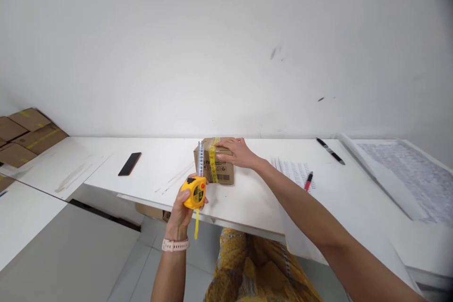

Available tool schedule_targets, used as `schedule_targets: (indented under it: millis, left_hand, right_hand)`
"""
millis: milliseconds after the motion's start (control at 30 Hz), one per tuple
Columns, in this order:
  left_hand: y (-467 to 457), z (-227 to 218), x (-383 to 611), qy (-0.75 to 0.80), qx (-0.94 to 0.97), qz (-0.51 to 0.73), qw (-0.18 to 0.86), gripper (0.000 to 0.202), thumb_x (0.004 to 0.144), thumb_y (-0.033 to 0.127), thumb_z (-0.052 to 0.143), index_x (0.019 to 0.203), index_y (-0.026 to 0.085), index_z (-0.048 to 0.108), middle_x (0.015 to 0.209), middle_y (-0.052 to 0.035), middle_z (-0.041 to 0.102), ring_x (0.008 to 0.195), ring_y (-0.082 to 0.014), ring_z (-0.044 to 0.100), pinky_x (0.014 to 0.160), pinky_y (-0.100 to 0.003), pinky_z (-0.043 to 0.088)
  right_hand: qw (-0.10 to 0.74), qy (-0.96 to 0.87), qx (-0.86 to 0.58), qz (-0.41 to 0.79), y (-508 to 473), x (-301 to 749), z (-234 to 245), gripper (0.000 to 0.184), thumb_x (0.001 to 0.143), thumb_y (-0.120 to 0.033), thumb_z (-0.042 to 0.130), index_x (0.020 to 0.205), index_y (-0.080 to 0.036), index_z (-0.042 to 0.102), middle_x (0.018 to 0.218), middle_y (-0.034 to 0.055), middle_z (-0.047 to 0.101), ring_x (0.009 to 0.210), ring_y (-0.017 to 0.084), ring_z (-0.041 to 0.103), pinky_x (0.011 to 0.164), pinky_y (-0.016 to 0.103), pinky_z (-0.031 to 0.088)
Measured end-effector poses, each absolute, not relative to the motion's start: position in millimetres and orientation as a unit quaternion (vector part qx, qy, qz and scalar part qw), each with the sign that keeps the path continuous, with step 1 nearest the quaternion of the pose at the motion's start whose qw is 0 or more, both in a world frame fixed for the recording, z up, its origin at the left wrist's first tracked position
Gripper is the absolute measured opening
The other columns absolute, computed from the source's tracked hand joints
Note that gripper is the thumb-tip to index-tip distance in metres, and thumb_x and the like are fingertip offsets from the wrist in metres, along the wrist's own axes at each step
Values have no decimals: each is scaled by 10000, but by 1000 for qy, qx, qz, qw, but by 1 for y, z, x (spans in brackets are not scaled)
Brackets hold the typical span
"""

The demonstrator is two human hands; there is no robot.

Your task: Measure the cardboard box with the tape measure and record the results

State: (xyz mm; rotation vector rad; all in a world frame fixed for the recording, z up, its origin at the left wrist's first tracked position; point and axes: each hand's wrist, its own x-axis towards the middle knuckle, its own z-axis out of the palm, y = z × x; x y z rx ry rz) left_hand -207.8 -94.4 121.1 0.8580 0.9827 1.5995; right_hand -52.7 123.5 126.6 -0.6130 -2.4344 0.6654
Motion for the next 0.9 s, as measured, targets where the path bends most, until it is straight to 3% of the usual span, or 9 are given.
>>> schedule_targets:
  millis: [333, 533, 633, 800, 900]
  left_hand:
    - [-51, 100, -187, 446, 340, 650, 514, 530, 706, 476, 703, 1095, 140, 573, 935, -75, 658, 540, -159, 655, 396, -207, 413]
    - [-51, 96, -188, 460, 345, 644, 505, 534, 698, 478, 705, 1099, 147, 581, 945, -70, 649, 540, -153, 652, 391, -208, 405]
    - [-50, 94, -189, 461, 350, 637, 509, 520, 710, 476, 696, 1095, 144, 584, 955, -73, 647, 544, -148, 647, 394, -209, 405]
    - [-47, 94, -187, 464, 363, 630, 506, 547, 711, 491, 700, 1114, 144, 574, 949, -69, 639, 553, -142, 637, 407, -209, 399]
    - [-45, 94, -185, 471, 377, 625, 495, 583, 706, 495, 724, 1150, 156, 560, 978, -69, 638, 589, -135, 628, 440, -211, 419]
  right_hand:
    - [263, -893, -226, 287, 148, -57, 131, 552, 893, -608, 479, 1373, -337, 499, 1219, 51, 675, 1141, 292, 522, 1026, 526, 289]
    - [255, -898, -233, 271, 149, -60, 135, 485, 955, -618, 321, 1239, -363, 620, 1238, 33, 676, 1125, 297, 532, 980, 521, 295]
    - [256, -886, -267, 279, 149, -67, 136, 553, 987, -587, 211, 1112, -329, 683, 1118, 43, 718, 1066, 281, 570, 957, 509, 290]
    - [298, -861, -305, 276, 145, -76, 137, 421, 926, -603, 418, 963, -313, 721, 1077, 16, 738, 1066, 263, 593, 995, 473, 261]
    - [301, -854, -312, 286, 144, -75, 141, 372, 917, -561, 455, 923, -298, 718, 1058, 2, 746, 1055, 254, 603, 980, 431, 292]
